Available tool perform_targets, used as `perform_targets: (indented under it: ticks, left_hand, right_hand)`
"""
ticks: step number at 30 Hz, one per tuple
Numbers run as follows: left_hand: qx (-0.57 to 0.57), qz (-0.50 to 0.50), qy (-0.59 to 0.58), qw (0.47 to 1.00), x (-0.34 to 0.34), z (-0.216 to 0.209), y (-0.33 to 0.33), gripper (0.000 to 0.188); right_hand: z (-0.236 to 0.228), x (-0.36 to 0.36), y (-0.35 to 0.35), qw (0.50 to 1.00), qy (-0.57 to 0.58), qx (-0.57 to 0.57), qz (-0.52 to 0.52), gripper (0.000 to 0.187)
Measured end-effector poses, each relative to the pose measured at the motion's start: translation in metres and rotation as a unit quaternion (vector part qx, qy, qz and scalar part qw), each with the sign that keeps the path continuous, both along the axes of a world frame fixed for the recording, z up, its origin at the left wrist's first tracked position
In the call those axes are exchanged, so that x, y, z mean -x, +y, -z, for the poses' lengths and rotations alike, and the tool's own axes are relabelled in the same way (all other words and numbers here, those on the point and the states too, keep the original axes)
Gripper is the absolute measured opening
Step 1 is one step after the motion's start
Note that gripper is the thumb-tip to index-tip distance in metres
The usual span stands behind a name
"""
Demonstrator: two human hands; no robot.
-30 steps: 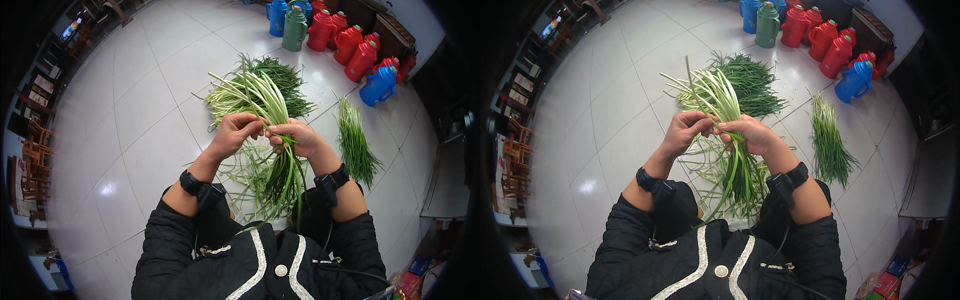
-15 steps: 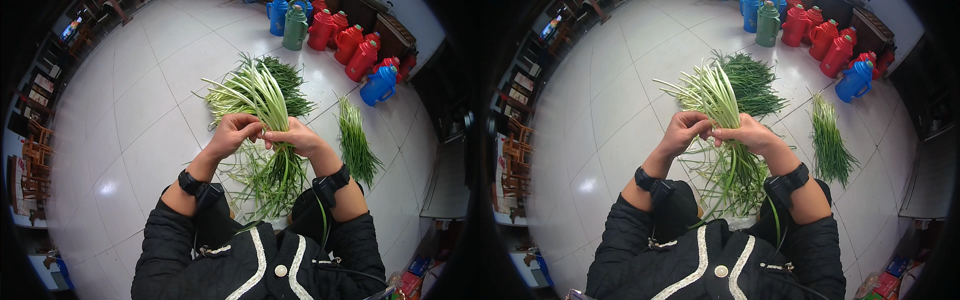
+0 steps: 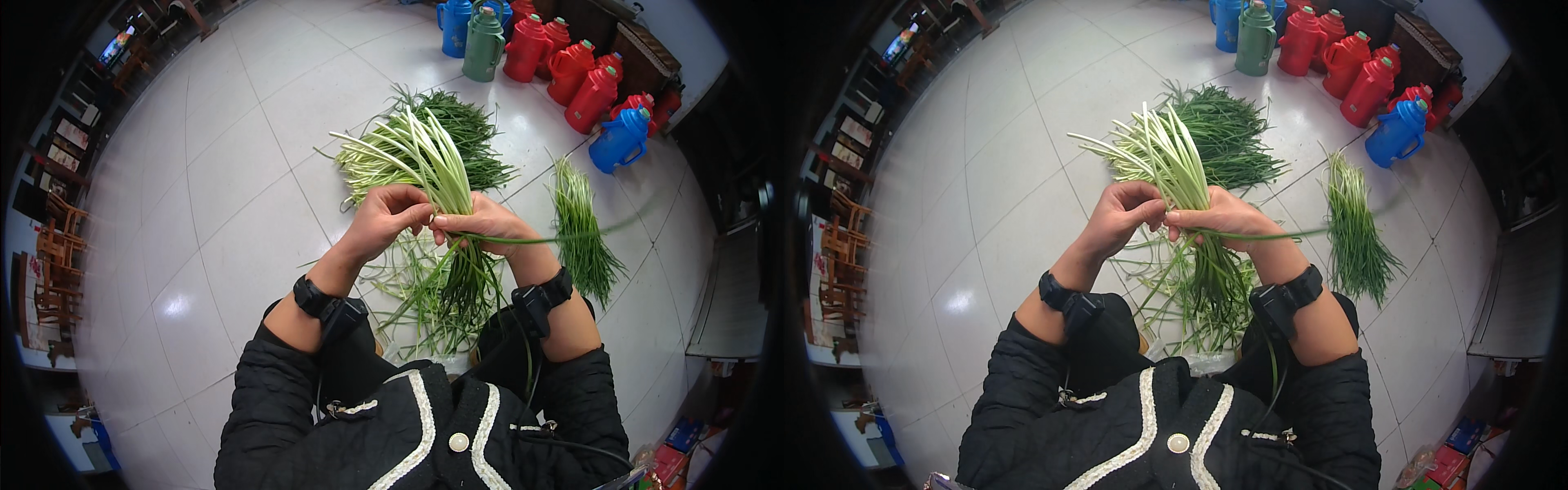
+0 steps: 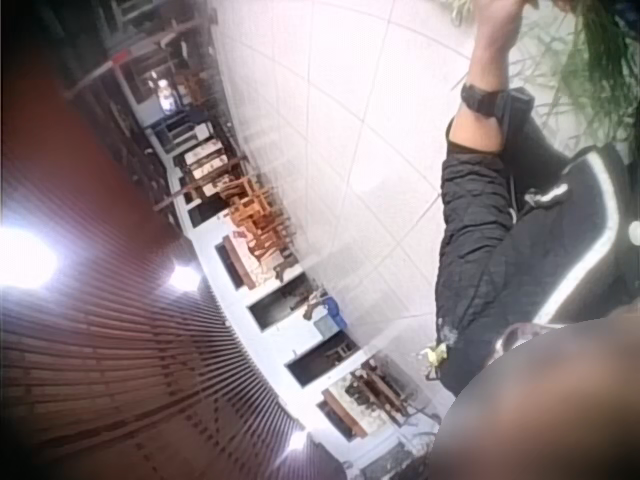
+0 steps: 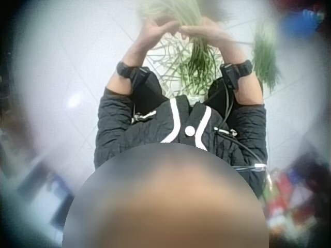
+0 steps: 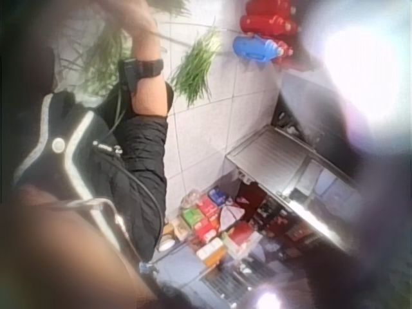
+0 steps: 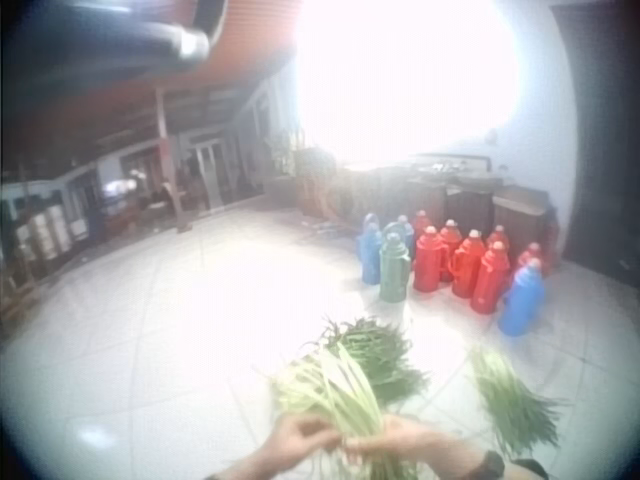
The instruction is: The person sits on the floor and sorts a large pile of green onions by hand, separating them into smaller bundles. The person repeatedly picks up bunches, aligns the stems, and places the sorted portions into separate piles on the floor.
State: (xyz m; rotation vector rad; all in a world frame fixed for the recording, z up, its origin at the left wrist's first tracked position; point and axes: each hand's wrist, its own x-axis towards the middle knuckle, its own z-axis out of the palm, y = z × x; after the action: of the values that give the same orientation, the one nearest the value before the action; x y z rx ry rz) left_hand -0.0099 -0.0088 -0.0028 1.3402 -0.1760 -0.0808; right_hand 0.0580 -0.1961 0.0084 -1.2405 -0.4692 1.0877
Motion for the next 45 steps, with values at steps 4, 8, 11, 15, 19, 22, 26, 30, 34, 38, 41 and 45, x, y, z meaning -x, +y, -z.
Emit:
perform_targets:
  ticks: [4, 8, 11, 15, 19, 22, 26, 30, 34, 38, 41, 45]
  left_hand:
    - [-0.029, -0.005, 0.045, 0.999, 0.000, -0.002, -0.004, 0.018]
    - [0.001, -0.103, 0.053, 0.993, -0.006, 0.004, 0.007, 0.015]
    - [0.098, -0.171, 0.063, 0.978, -0.018, 0.011, 0.044, 0.011]
    - [0.210, -0.261, 0.069, 0.940, -0.029, 0.038, 0.105, 0.011]
    - [0.189, -0.242, 0.151, 0.940, -0.028, 0.086, 0.141, 0.015]
    - [0.121, -0.137, 0.255, 0.950, -0.020, 0.148, 0.127, 0.020]
    - [-0.014, -0.052, 0.431, 0.901, 0.002, 0.253, 0.078, 0.012]
    - [-0.113, 0.020, 0.478, 0.871, 0.050, 0.340, 0.030, 0.012]
    - [-0.501, 0.185, -0.014, 0.845, 0.099, 0.380, -0.007, 0.015]
    - [-0.538, 0.352, -0.133, 0.755, 0.110, 0.386, -0.025, 0.015]
    - [-0.573, 0.420, -0.184, 0.679, 0.104, 0.381, -0.027, 0.014]
    - [-0.562, 0.414, -0.174, 0.694, 0.089, 0.364, -0.022, 0.009]
  right_hand:
    - [0.007, -0.001, 0.003, 0.998, -0.059, 0.036, 0.002, 0.021]
    - [0.013, -0.011, 0.002, 0.992, -0.110, 0.056, 0.015, 0.019]
    - [0.017, -0.019, -0.006, 0.978, -0.187, 0.076, 0.052, 0.016]
    - [0.029, -0.032, -0.025, 0.939, -0.275, 0.150, 0.144, 0.014]
    - [0.046, -0.052, -0.045, 0.870, -0.348, 0.200, 0.285, 0.016]
    - [0.052, -0.062, -0.057, 0.839, -0.384, 0.225, 0.313, 0.020]
    - [0.049, -0.065, -0.067, 0.850, -0.363, 0.244, 0.294, 0.019]
    - [0.049, -0.060, -0.070, 0.881, -0.305, 0.204, 0.300, 0.013]
    - [0.053, -0.060, -0.074, 0.878, -0.263, 0.242, 0.318, 0.017]
    - [0.055, -0.061, -0.077, 0.880, -0.268, 0.249, 0.304, 0.017]
    - [0.056, -0.060, -0.078, 0.892, -0.234, 0.247, 0.296, 0.017]
    - [0.057, -0.058, -0.081, 0.901, -0.205, 0.225, 0.310, 0.018]
